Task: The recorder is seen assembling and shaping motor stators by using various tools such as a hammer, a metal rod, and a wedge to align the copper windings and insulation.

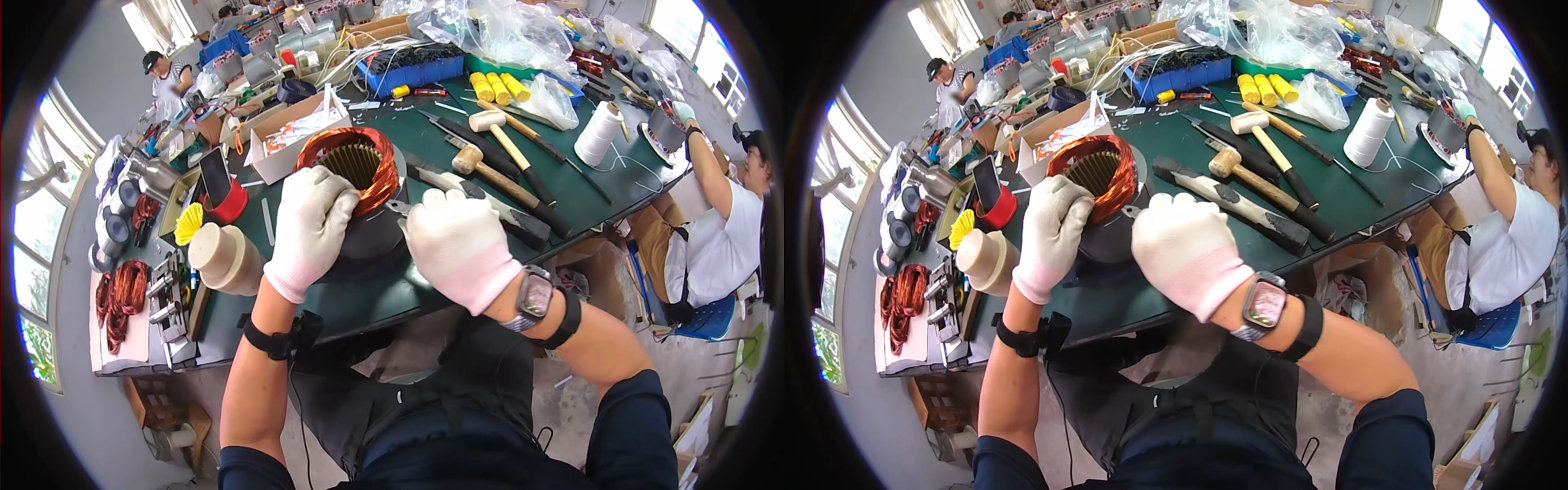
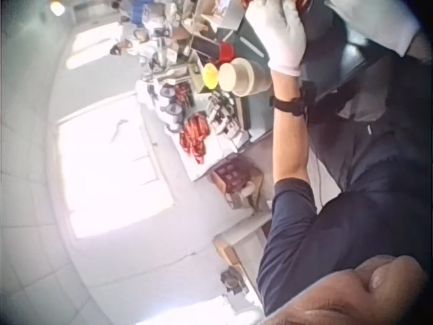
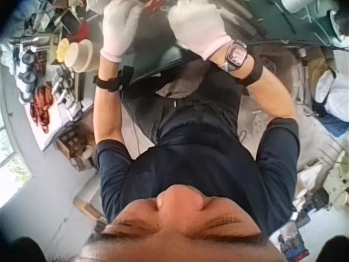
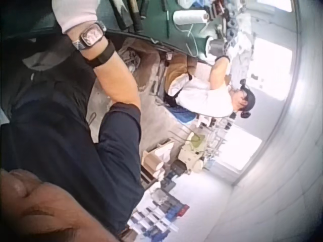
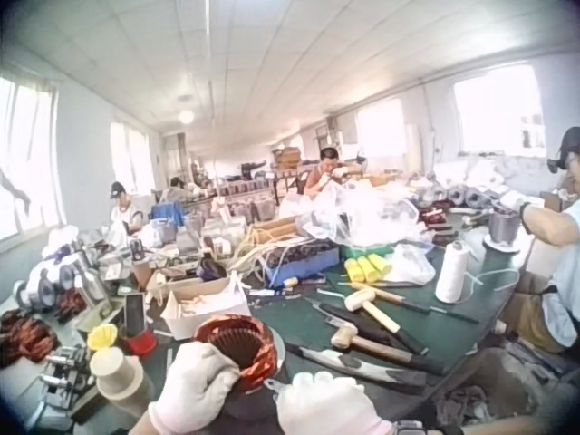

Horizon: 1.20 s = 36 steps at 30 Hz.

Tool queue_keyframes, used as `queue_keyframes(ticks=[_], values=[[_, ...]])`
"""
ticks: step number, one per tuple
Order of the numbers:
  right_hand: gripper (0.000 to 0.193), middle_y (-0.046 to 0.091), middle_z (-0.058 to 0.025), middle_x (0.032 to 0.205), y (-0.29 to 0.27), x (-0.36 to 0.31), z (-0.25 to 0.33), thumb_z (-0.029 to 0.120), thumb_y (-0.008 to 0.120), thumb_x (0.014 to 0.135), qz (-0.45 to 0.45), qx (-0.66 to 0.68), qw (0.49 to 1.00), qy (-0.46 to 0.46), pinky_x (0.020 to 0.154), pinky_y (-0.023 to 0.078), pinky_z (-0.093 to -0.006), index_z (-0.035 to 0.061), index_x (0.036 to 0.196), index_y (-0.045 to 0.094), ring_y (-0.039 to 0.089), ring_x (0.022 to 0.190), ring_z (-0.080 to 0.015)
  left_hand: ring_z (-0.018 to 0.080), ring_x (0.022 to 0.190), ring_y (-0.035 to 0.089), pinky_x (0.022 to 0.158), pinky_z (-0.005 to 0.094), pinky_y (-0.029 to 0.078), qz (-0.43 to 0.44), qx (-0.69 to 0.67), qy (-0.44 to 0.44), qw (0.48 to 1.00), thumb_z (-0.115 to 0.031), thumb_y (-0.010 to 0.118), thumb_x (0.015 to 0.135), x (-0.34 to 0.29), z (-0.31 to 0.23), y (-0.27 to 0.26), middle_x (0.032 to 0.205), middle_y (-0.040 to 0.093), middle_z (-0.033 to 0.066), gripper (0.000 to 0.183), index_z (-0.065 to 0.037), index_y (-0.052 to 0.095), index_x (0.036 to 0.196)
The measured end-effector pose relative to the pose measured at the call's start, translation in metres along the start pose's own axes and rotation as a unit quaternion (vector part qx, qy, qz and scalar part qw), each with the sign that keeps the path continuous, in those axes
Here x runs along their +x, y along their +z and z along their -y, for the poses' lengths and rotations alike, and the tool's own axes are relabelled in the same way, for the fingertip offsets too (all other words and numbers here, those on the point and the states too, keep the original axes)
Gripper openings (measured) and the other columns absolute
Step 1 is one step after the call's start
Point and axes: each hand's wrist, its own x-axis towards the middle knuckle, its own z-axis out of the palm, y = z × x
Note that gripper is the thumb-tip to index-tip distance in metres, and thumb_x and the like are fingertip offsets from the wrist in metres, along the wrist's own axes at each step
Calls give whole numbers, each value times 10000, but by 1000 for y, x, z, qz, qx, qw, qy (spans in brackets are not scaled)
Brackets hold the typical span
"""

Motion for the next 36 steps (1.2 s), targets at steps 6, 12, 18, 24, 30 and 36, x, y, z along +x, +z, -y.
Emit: queue_keyframes(ticks=[6, 12, 18, 24, 30, 36], values=[[127, 772, -115, 809, -37, 44, 9, 135, 676, 853, 117, 14, 993, 1, 661, 612, -419, 103, 821, 794, 787, 792, -278, 362, 828, 593, 808, 447, 452, -42, 2, -30, 999, -112, 684, 924, 6, 0, 8, 812, 602, 147, 137, -11, 686, 831], [153, 782, -154, 844, -42, 74, -21, 149, 683, 847, 160, 39, 983, -81, 718, 626, -411, 68, 867, 810, 790, 805, -294, 365, 808, 631, 750, 457, 487, -3, -66, -54, 996, -101, 646, 956, 6, 5, 1, 826, 638, 183, 156, 18, 720, 887], [286, 707, -147, 799, -27, 13, -8, 301, 726, 930, 98, 63, 993, 22, 686, 586, -415, 46, 800, 745, 734, 775, -314, 362, 913, 632, 839, 438, 494, 34, -12, -4, 999, -127, 613, 1009, 5, 1, -3, 925, 643, 169, 166, 14, 698, 986], [160, 680, -107, 790, -11, 7, 15, 205, 690, 890, 37, 27, 999, 8, 641, 584, -403, 81, 795, 725, 727, 759, -266, 365, 943, 620, 874, 440, 490, 45, 4, 1, 999, -133, 630, 1011, 4, 3, 0, 958, 641, 164, 161, 14, 694, 1016], [103, 709, -111, 772, -19, 22, 36, 146, 676, 838, 59, -45, 997, 29, 618, 598, -410, 82, 817, 755, 744, 724, -266, 380, 867, 608, 782, 470, 464, -15, 8, 0, 1000, -152, 666, 960, 6, 2, 12, 860, 623, 170, 169, 0, 697, 893], [143, 786, -173, 895, -47, 89, 7, 128, 706, 839, 155, -3, 985, -77, 743, 625, -418, 40, 881, 810, 785, 839, -308, 401, 784, 612, 718, 490, 459, -77, -12, -30, 997, -158, 644, 939, 17, 9, 15, 775, 600, 187, 236, 5, 656, 769]])
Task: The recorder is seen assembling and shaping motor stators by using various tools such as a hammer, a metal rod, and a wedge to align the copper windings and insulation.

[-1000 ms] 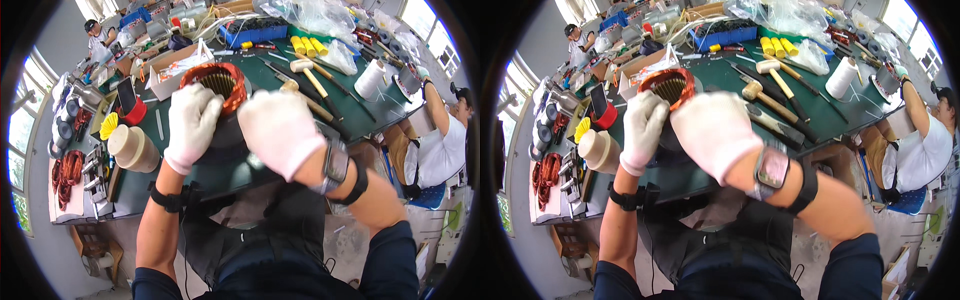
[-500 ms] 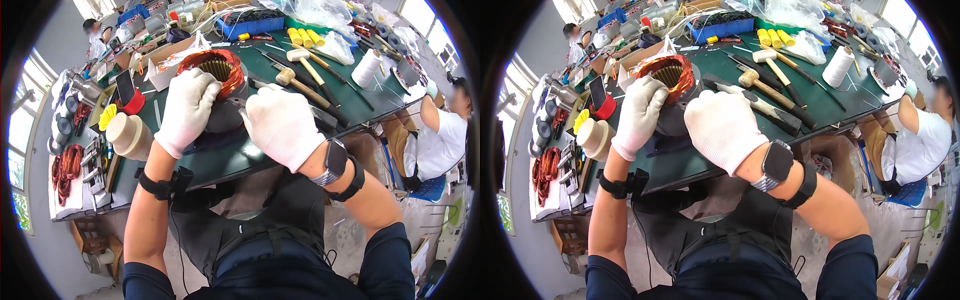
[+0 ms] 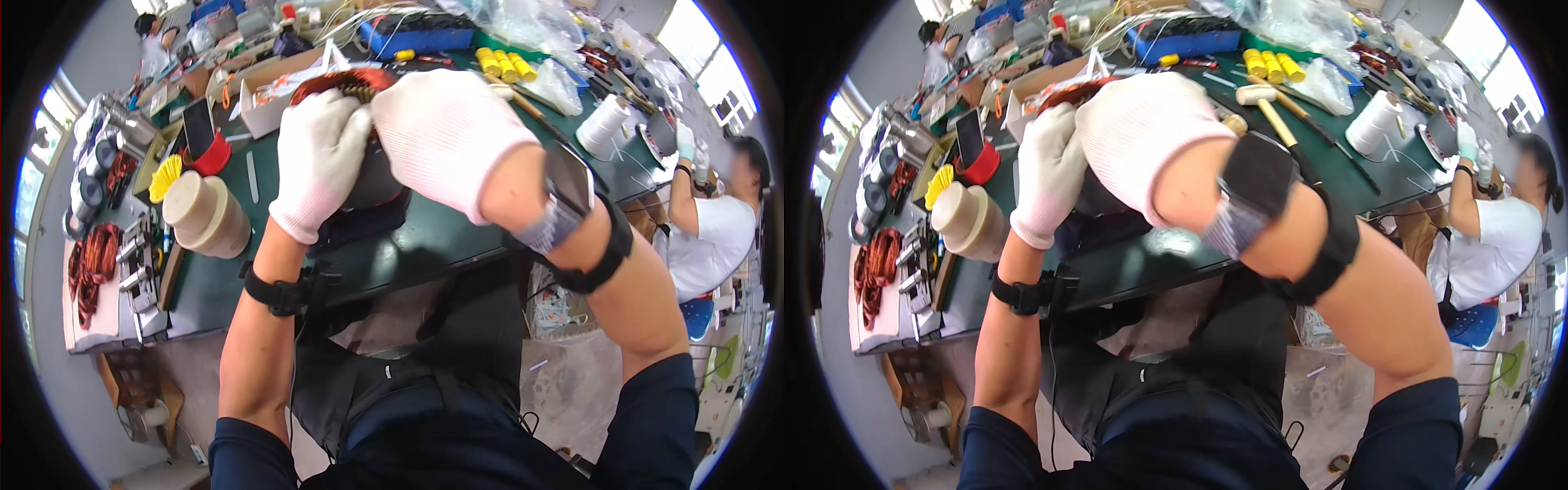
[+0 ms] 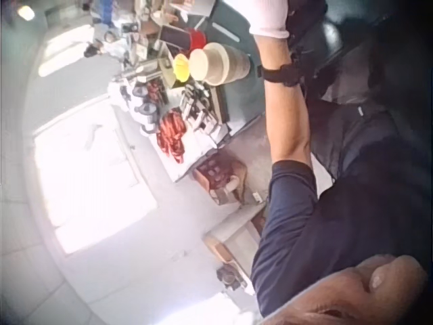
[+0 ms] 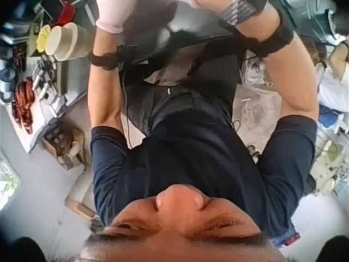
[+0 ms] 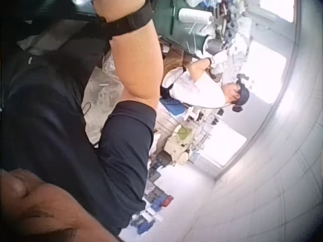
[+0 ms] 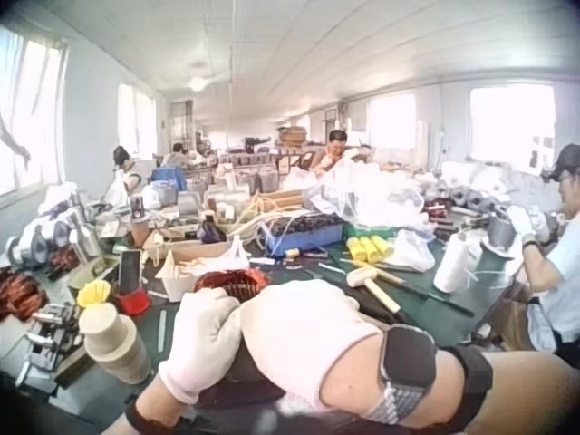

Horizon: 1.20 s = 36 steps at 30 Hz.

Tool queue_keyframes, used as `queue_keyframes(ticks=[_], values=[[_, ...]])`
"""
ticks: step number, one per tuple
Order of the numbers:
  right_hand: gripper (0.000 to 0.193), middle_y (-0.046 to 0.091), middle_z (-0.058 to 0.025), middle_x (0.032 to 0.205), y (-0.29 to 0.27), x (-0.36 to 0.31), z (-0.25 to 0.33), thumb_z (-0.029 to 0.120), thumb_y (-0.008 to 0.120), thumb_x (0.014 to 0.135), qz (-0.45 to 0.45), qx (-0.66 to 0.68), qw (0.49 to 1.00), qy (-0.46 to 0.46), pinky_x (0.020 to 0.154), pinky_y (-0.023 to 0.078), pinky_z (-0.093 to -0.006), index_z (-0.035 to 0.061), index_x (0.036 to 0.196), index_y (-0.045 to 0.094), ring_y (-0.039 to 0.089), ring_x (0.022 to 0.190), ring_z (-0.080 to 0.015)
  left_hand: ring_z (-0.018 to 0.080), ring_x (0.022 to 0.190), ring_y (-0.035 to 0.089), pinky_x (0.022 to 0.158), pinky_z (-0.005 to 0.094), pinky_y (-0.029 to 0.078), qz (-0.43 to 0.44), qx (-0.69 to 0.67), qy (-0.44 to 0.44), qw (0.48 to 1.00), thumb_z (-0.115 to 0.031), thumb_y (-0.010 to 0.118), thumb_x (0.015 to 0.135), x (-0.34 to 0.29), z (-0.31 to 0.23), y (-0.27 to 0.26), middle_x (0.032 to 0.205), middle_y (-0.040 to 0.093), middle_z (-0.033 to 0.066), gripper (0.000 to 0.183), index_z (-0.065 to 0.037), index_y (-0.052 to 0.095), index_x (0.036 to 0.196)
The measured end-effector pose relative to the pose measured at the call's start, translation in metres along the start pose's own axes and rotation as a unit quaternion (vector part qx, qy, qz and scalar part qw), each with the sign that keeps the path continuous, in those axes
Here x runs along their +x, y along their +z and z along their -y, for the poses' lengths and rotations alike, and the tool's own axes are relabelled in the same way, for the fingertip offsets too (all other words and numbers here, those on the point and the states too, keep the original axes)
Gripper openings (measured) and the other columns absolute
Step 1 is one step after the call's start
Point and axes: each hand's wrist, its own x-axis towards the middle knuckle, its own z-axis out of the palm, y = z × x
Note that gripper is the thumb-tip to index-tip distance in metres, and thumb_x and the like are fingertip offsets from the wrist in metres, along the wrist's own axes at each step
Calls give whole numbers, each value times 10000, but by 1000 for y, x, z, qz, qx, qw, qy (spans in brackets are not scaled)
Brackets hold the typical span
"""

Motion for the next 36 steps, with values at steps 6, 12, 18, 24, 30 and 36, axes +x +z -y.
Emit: queue_keyframes(ticks=[6, 12, 18, 24, 30, 36], values=[[348, 744, -165, 928, 19, -36, -30, 359, 654, 958, 7, 80, 997, 8, 865, 581, -443, 25, 933, 745, 722, 945, -350, 319, 869, 618, 809, 406, 484, 121, 5, -13, 993, -119, 616, 991, -12, -2, -25, 885, 622, 142, 175, 29, 682, 925], [293, 706, -157, 845, 52, -78, -17, 310, 711, 940, -92, 119, 981, 120, 698, 588, -432, 37, 835, 734, 723, 792, -337, 326, 959, 631, 902, 402, 487, 136, 40, 26, 990, -112, 615, 1000, -15, -12, -27, 965, 650, 134, 152, 10, 706, 1010], [143, 731, -125, 838, 63, -64, 17, 155, 654, 871, -101, 22, 988, 111, 699, 596, -423, 78, 839, 771, 758, 800, -279, 343, 867, 610, 813, 452, 458, 74, 49, 35, 995, -132, 664, 939, -16, -12, -16, 846, 629, 138, 129, -24, 727, 906], [165, 750, -175, 809, 6, -23, -2, 144, 652, 862, -41, 39, 998, 25, 695, 613, -416, 48, 814, 778, 771, 776, -307, 337, 778, 579, 750, 440, 419, 31, 31, -8, 999, -133, 670, 909, -10, -17, -8, 750, 563, 136, 191, -20, 654, 755], [226, 773, -220, 934, 11, -23, -32, 162, 616, 900, -6, 98, 995, -8, 794, 613, -462, 18, 947, 782, 767, 877, -384, 346, 784, 606, 729, 456, 467, 93, -31, -24, 995, -157, 706, 914, -9, -7, -27, 779, 613, 173, 189, 7, 712, 819], [370, 701, -184, 766, 38, -94, -52, 367, 704, 929, -75, 140, 985, 63, 759, 589, -466, 29, 779, 719, 719, 813, -386, 354, 970, 636, 916, 431, 497, 195, 33, 33, 980, -164, 757, 884, -8, -22, -41, 965, 657, 166, 253, 20, 698, 1047]])
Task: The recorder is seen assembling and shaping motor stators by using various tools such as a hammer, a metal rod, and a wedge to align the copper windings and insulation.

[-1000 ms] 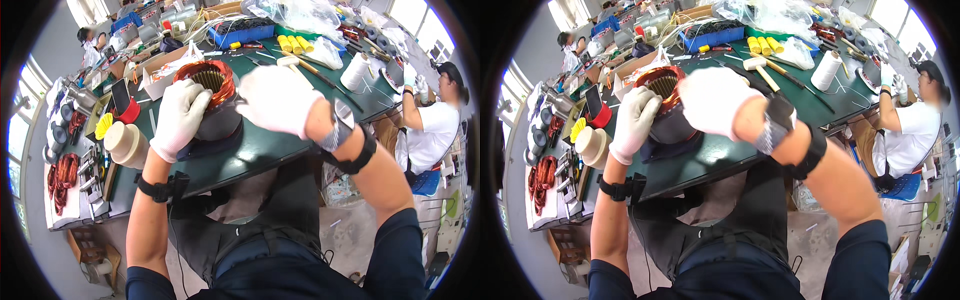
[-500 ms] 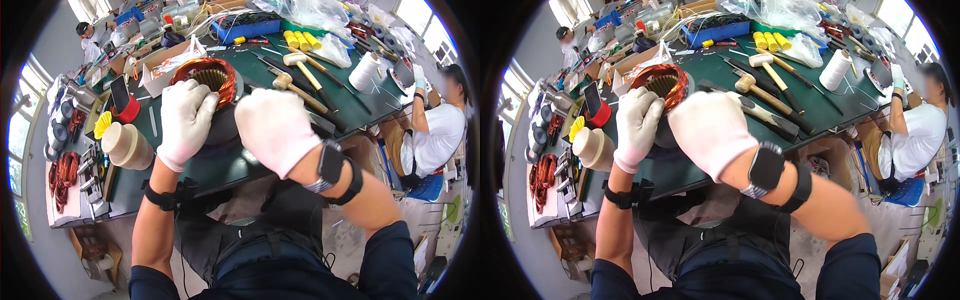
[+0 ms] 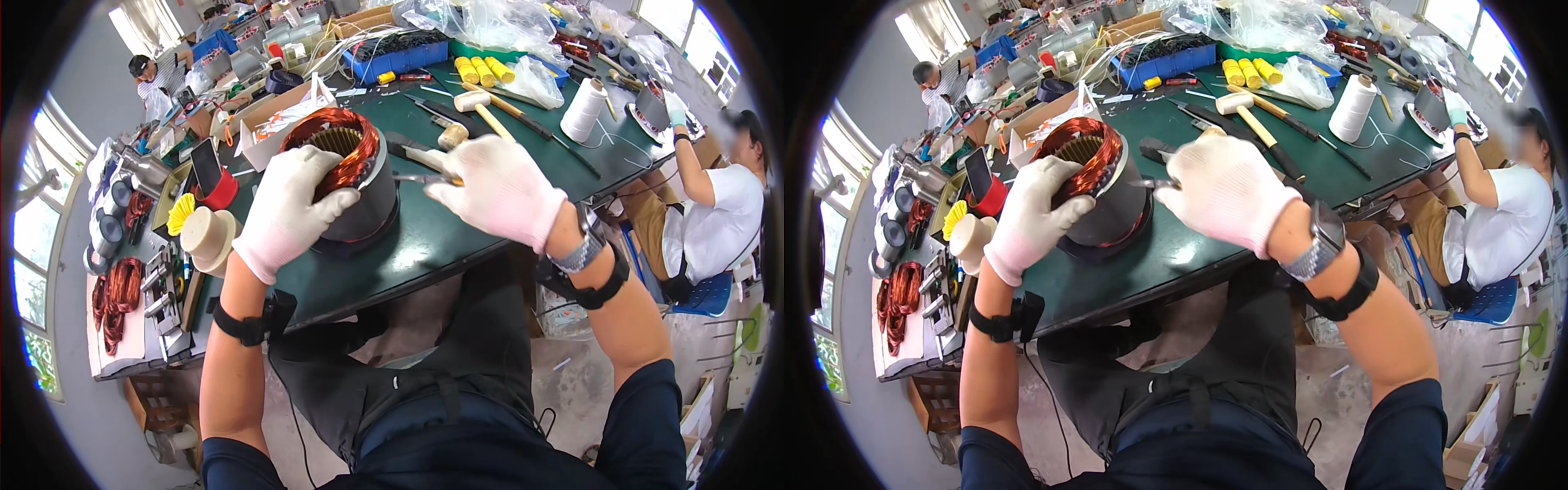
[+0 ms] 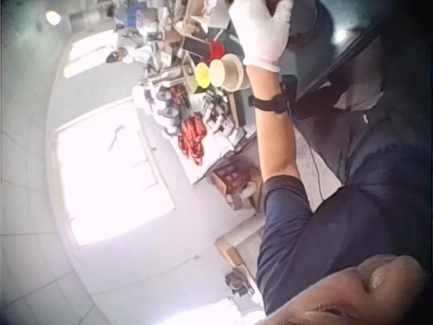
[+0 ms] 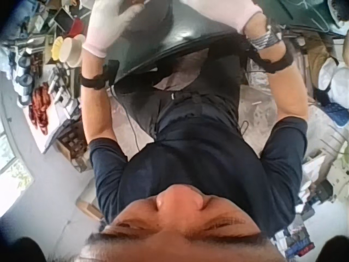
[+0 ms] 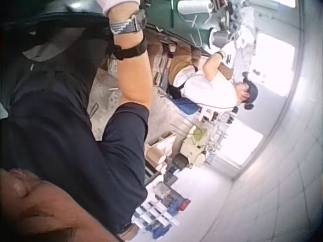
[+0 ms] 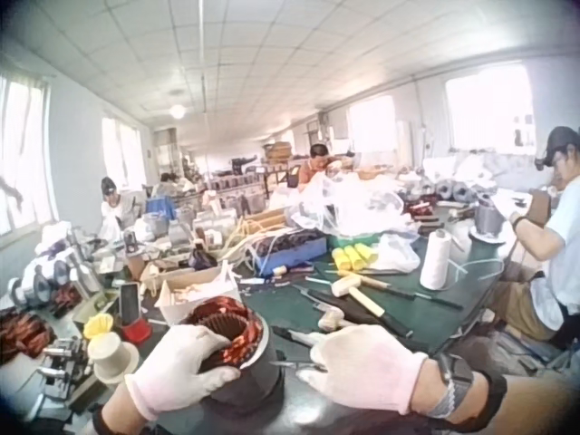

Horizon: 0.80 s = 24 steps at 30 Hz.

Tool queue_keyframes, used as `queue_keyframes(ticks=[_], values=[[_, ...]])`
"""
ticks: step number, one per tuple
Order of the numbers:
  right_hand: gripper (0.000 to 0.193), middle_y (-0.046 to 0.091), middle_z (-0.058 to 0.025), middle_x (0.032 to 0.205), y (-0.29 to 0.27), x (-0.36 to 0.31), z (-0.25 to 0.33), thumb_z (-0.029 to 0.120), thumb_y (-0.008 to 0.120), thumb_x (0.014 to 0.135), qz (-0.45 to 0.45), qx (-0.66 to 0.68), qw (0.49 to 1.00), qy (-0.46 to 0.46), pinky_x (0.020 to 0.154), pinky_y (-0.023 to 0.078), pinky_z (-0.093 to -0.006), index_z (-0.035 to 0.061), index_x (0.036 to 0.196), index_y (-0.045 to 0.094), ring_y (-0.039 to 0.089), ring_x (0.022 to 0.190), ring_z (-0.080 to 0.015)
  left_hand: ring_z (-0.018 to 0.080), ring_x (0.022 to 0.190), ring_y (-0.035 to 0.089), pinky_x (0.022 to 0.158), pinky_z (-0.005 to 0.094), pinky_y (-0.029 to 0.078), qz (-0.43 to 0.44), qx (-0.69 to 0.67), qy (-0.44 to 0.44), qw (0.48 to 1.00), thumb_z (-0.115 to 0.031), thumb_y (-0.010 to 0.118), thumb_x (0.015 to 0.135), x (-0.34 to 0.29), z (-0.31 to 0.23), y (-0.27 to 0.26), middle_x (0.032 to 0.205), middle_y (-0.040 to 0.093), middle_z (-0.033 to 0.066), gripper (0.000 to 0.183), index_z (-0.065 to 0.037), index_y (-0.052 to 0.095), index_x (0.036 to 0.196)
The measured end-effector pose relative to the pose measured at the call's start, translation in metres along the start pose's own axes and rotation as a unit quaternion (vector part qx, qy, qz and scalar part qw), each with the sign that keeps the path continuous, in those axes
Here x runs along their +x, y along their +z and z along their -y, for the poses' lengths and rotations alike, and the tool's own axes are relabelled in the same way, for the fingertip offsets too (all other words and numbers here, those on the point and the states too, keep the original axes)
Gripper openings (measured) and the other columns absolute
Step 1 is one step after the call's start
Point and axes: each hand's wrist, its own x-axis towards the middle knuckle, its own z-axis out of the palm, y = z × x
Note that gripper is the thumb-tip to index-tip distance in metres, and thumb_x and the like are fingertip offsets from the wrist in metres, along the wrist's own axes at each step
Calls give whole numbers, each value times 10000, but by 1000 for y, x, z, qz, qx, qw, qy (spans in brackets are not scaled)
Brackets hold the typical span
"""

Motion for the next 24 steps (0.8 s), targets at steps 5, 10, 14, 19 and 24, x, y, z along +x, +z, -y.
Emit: queue_keyframes(ticks=[5, 10, 14, 19, 24], values=[[366, 681, -197, 770, 3, -21, 4, 346, 727, 917, 61, 53, 996, 48, 732, 563, -469, 18, 756, 704, 698, 779, -397, 399, 1002, 640, 968, 466, 496, 13, 40, 22, 999, -185, 821, 838, -12, 8, -3, 1007, 669, 173, 377, 18, 693, 1128], [338, 667, -171, 761, 13, -26, 10, 319, 759, 903, -15, 80, 996, 46, 705, 560, -446, 28, 747, 683, 693, 755, -370, 389, 1143, 643, 1063, 483, 481, 59, 2, 33, 998, -212, 860, 812, -20, 26, -26, 1065, 702, 157, 450, 6, 716, 1178], [319, 691, -158, 804, 18, -15, 13, 318, 741, 927, -38, 45, 997, 48, 704, 582, -426, 35, 780, 717, 717, 789, -331, 359, 1181, 629, 1061, 440, 477, 102, -15, -36, 994, -490, 861, 796, -11, 3, -38, 1175, 683, 194, 744, 58, 687, 1268], [270, 715, -135, 856, 25, 1, 16, 304, 711, 943, -54, -3, 998, 35, 728, 595, -387, 64, 831, 765, 731, 840, -294, 371, 975, 627, 900, 440, 487, -83, 80, -39, 993, -175, 753, 902, -9, -15, 21, 989, 657, 159, 253, 0, 693, 1074], [154, 686, -107, 823, 35, 13, 26, 203, 686, 873, -55, -34, 997, -29, 653, 574, -394, 76, 812, 749, 715, 788, -265, 343, 899, 612, 861, 448, 458, -109, 58, -24, 992, -119, 770, 871, -17, -4, 13, 909, 653, 116, 125, -50, 694, 941]])
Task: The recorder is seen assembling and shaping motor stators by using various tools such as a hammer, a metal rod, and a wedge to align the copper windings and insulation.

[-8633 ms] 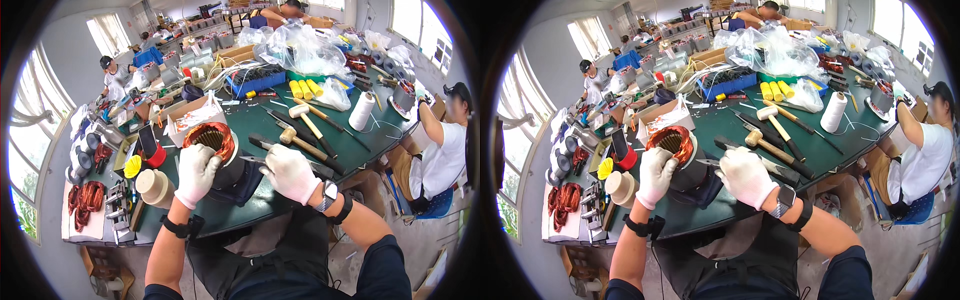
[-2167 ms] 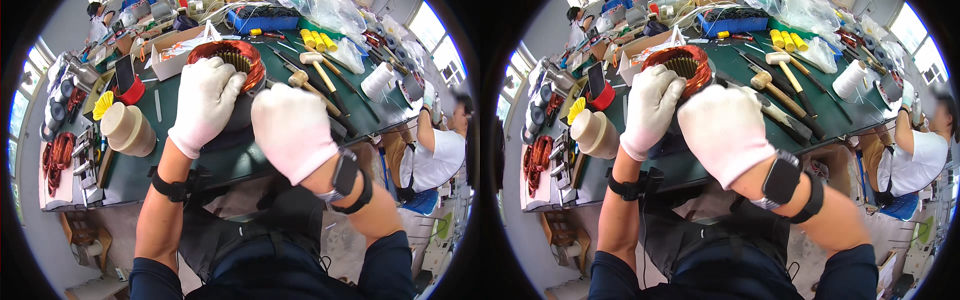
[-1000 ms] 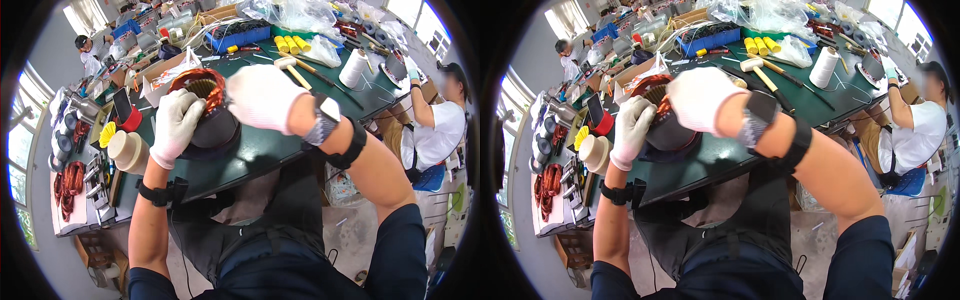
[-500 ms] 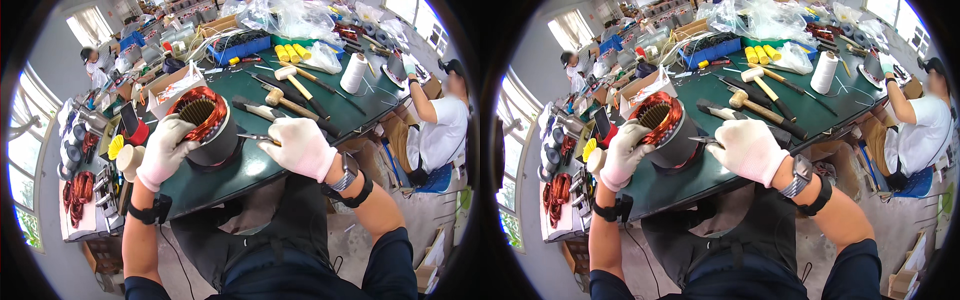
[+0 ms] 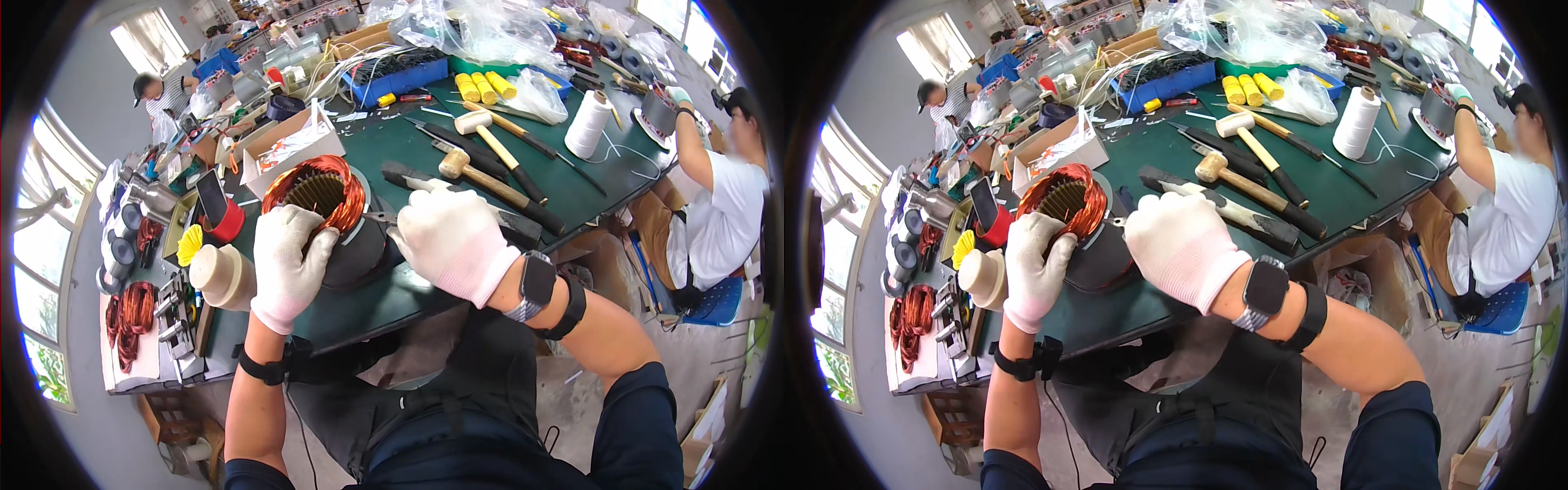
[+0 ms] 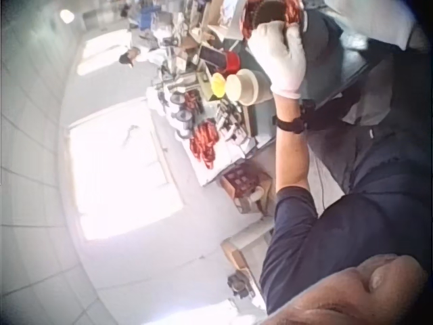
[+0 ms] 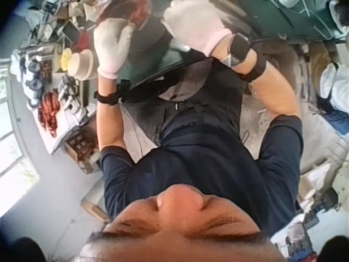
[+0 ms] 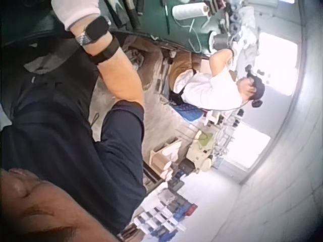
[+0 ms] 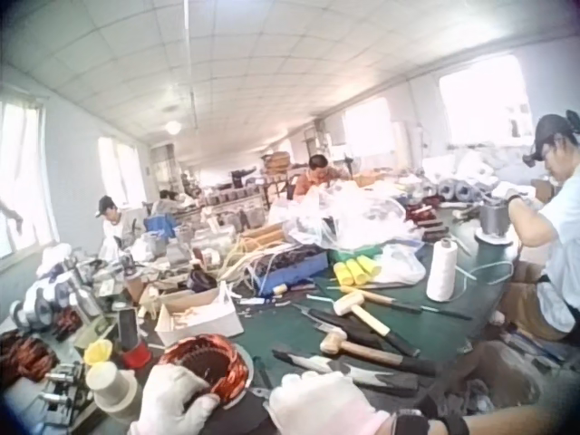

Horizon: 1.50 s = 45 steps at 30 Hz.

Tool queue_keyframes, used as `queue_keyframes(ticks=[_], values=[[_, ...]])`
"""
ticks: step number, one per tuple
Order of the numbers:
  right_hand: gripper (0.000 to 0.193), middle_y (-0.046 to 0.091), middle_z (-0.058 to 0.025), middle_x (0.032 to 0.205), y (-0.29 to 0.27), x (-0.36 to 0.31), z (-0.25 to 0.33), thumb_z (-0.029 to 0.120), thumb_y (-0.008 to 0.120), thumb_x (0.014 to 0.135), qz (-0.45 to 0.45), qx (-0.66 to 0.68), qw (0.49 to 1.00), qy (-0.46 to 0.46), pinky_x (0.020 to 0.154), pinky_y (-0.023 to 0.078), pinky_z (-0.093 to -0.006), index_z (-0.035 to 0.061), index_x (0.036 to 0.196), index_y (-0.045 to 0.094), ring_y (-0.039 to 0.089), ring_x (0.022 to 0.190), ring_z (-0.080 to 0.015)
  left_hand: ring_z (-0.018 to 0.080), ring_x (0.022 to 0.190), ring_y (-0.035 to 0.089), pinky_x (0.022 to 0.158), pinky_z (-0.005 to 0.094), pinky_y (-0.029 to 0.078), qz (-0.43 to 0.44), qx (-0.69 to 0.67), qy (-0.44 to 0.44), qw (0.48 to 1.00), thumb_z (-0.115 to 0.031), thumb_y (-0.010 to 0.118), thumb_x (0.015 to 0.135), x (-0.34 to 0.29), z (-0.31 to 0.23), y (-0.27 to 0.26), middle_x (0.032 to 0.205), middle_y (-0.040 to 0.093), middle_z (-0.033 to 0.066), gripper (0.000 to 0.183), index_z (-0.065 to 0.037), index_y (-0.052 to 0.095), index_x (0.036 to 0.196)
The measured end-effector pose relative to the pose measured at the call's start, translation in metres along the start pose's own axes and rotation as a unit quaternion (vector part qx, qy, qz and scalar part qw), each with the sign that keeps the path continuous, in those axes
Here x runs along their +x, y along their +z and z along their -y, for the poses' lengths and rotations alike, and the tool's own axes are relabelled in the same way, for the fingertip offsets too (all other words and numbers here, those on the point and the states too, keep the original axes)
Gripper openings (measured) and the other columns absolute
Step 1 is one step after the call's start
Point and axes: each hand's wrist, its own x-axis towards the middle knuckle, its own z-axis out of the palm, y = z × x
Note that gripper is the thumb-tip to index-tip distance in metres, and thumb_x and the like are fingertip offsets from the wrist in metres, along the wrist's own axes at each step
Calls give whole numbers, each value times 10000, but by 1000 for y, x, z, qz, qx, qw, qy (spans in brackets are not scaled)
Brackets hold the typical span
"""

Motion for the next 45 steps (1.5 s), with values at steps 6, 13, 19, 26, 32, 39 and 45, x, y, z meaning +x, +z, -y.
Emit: queue_keyframes(ticks=[6, 13, 19, 26, 32, 39, 45], values=[[116, 680, -105, 825, 8, 8, 34, 155, 673, 822, 23, -74, 997, -16, 612, 578, -412, 66, 814, 748, 721, 761, -261, 315, 806, 577, 773, 449, 429, -55, -1, 3, 998, -122, 747, 878, 0, 2, 10, 803, 588, 102, 111, -48, 690, 819], [180, 774, -162, 835, -53, 85, 22, 155, 649, 875, 222, -46, 973, -34, 686, 618, -421, 50, 852, 794, 786, 786, -297, 318, 751, 573, 713, 428, 439, -79, -48, -44, 995, -95, 749, 869, 9, 6, 13, 768, 581, 115, 112, -46, 694, 785], [337, 723, -173, 829, -26, 46, 7, 344, 707, 939, 135, 10, 989, -55, 746, 592, -476, 42, 795, 746, 739, 796, -363, 323, 829, 606, 772, 430, 463, 6, -74, 4, 997, -103, 723, 901, -2, 27, -7, 840, 628, 120, 91, -32, 716, 844], [238, 670, -116, 801, -2, 10, 8, 259, 749, 892, 8, -15, 1000, 2, 663, 579, -411, 67, 764, 690, 709, 753, -302, 349, 893, 621, 867, 458, 459, -58, -21, -17, 998, -107, 704, 921, -1, -4, 2, 877, 661, 116, 87, -25, 721, 902], [105, 676, -95, 777, 14, 21, 25, 144, 668, 835, 1, -73, 997, -16, 660, 589, -404, 98, 772, 739, 728, 745, -258, 324, 808, 583, 804, 434, 431, -101, -14, -26, 994, -97, 715, 903, 0, 3, 14, 787, 599, 106, 106, -42, 693, 815], [179, 777, -183, 859, -54, 95, 33, 147, 661, 865, 245, -53, 968, -17, 761, 624, -435, 44, 853, 806, 784, 842, -333, 327, 719, 561, 710, 437, 415, -105, -78, -59, 990, -114, 737, 890, 11, 18, 9, 701, 563, 125, 237, -24, 640, 693], [271, 752, -195, 863, -29, 53, 13, 283, 681, 914, 151, 2, 988, -43, 814, 606, -459, 38, 851, 779, 757, 862, -362, 328, 706, 561, 676, 450, 426, -9, -128, -38, 991, -144, 710, 927, 9, 41, -4, 679, 544, 157, 305, 12, 616, 681]])
